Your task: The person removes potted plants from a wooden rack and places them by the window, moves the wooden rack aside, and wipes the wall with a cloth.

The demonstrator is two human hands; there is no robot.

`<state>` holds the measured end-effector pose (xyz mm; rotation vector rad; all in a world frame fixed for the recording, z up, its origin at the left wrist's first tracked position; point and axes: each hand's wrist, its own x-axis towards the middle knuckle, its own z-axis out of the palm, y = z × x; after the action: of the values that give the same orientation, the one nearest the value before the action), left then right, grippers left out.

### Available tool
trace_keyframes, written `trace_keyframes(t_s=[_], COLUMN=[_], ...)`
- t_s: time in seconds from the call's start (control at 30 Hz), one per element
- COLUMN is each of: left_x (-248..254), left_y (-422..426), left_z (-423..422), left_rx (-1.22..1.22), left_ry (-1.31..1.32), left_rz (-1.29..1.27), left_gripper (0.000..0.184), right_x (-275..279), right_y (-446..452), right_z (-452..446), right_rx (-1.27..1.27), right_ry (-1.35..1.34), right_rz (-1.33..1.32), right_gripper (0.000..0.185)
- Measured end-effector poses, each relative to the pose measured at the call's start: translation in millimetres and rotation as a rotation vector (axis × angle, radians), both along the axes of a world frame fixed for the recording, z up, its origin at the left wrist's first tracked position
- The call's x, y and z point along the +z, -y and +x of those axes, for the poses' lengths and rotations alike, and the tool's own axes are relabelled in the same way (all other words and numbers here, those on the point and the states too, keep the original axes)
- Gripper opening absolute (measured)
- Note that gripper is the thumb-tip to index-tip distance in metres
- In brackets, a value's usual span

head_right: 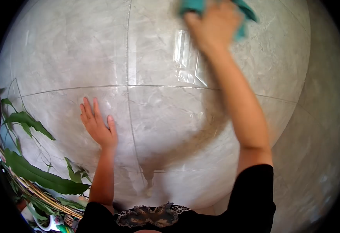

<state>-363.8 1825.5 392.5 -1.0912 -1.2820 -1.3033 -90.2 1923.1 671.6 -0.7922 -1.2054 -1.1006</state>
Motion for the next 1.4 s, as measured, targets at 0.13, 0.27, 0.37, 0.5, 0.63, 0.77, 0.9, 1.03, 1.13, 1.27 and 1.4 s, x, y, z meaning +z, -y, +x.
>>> trace_keyframes(t_s=[0.13,0.27,0.37,0.5,0.63,0.77,0.9,1.03,1.13,1.27,1.4], left_x=[-2,-7,-14,-1,1,-1,3,4,3,1,4], left_y=[4,0,-4,6,2,-3,-5,-5,-9,-13,-15], left_z=[-1,-7,-15,-2,0,1,7,13,15,11,16], left_rx=[0.030,0.037,0.045,0.047,0.078,0.105,0.115,0.099,0.107,0.144,0.150], left_ry=[0.009,0.018,-0.019,-0.008,-0.027,-0.067,-0.056,-0.066,-0.077,-0.122,-0.124], left_rz=[-0.046,-0.058,-0.023,-0.009,0.002,0.018,0.032,0.038,0.049,0.057,0.067], left_gripper=[0.060,0.058,0.058,0.061,0.060,0.061,0.059,0.057,0.057,0.057,0.057], right_x=[-29,-88,-117,-82,10,45,43,17,-43,-143,-223], right_y=[52,82,76,67,43,19,-30,-114,-144,-172,-188], right_z=[-161,-277,-313,-293,-191,-22,129,304,412,488,545], right_rx=[0.219,0.398,0.531,0.504,0.342,0.328,0.155,0.050,0.153,0.152,0.140], right_ry=[0.317,0.782,0.953,0.840,0.566,0.342,0.054,-0.117,-0.254,-0.364,0.008], right_rz=[0.181,0.028,0.051,0.226,0.218,0.076,0.115,0.182,-0.013,-0.016,0.023], right_gripper=[0.074,0.070,0.061,0.043,0.036,0.063,0.061,0.069,0.051,0.052,0.057])
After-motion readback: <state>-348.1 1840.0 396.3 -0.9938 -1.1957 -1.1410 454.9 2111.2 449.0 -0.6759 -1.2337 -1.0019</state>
